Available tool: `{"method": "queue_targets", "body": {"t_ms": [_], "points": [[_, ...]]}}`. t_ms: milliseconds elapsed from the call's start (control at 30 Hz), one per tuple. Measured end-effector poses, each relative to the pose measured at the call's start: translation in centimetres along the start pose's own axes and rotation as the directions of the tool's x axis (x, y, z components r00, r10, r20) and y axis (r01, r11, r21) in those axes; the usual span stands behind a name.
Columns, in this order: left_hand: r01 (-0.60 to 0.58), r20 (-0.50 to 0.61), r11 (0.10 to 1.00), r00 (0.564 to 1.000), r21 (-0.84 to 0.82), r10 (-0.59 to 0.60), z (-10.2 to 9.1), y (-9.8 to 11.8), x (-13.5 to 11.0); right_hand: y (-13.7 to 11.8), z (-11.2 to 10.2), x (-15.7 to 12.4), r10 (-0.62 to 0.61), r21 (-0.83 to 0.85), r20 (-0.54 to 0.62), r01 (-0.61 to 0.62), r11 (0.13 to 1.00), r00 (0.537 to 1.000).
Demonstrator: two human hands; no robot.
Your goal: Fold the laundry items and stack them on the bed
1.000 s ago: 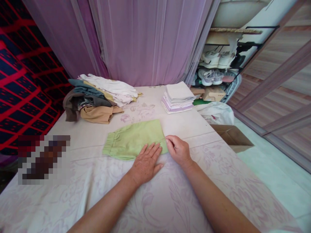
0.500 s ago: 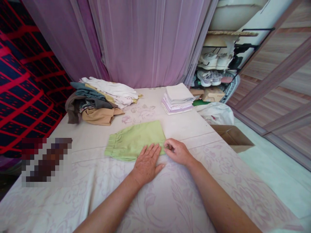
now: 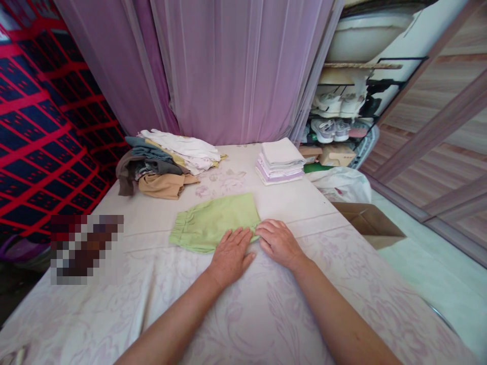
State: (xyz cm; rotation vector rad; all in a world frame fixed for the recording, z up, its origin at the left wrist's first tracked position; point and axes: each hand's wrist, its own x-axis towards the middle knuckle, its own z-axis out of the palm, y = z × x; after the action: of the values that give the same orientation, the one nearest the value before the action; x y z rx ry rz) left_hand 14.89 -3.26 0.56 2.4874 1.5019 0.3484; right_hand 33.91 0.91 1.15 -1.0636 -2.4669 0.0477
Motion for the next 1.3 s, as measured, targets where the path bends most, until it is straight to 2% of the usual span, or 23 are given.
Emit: {"method": "queue_targets", "body": {"t_ms": [200,400,533,667,767,933,1000,1100,1167,1300], "points": [[0.118,-0.07,0.993,0.991,0.025,-0.116,-1.2,1.7,1.9,0.2,0.2,0.1,0.021,0.064,-0.079,-0.016,0.998,0.997],[0.195,-0.064,0.975,0.98,0.107,-0.189,-1.5,2.5,3.2,1.4,0.1,-0.3,0.075,0.133,-0.033,-0.07,0.989,0.997],[0.208,-0.134,0.978,0.968,-0.035,-0.211,-1.6,2.0,2.2,2.9,0.0,0.4,0.107,0.063,0.042,-0.109,0.992,0.993],[0.173,-0.226,0.941,0.943,-0.291,-0.244,-1.6,1.8,0.4,4.2,0.3,2.3,0.057,0.004,0.014,-0.057,0.998,0.998],[0.145,-0.244,0.854,0.923,-0.5,-0.299,-1.6,2.1,-0.9,5.1,0.0,3.6,0.033,-0.015,-0.004,-0.033,0.999,0.999],[0.159,-0.221,0.649,0.859,-0.744,-0.463,-1.0,2.7,-2.7,5.8,-2.0,5.0,-0.038,-0.01,0.068,0.039,0.999,0.997],[0.15,-0.225,0.567,0.813,-0.81,-0.537,-0.7,2.8,-3.3,5.6,-2.9,6.2,-0.068,0.025,0.093,0.066,0.998,0.993],[0.122,-0.219,0.432,0.722,-0.893,-0.657,-0.7,2.5,-4.3,4.6,-3.5,9.2,-0.127,0.156,0.118,0.108,0.982,0.985],[0.097,-0.195,0.354,0.687,-0.93,-0.7,-0.9,2.0,-5.0,3.5,-3.2,11.7,-0.144,0.285,0.147,0.097,0.954,0.979],[0.074,-0.121,0.219,0.642,-0.973,-0.757,-1.5,0.3,-6.6,1.0,-0.8,16.1,-0.052,0.412,0.263,-0.064,0.909,0.963]]}}
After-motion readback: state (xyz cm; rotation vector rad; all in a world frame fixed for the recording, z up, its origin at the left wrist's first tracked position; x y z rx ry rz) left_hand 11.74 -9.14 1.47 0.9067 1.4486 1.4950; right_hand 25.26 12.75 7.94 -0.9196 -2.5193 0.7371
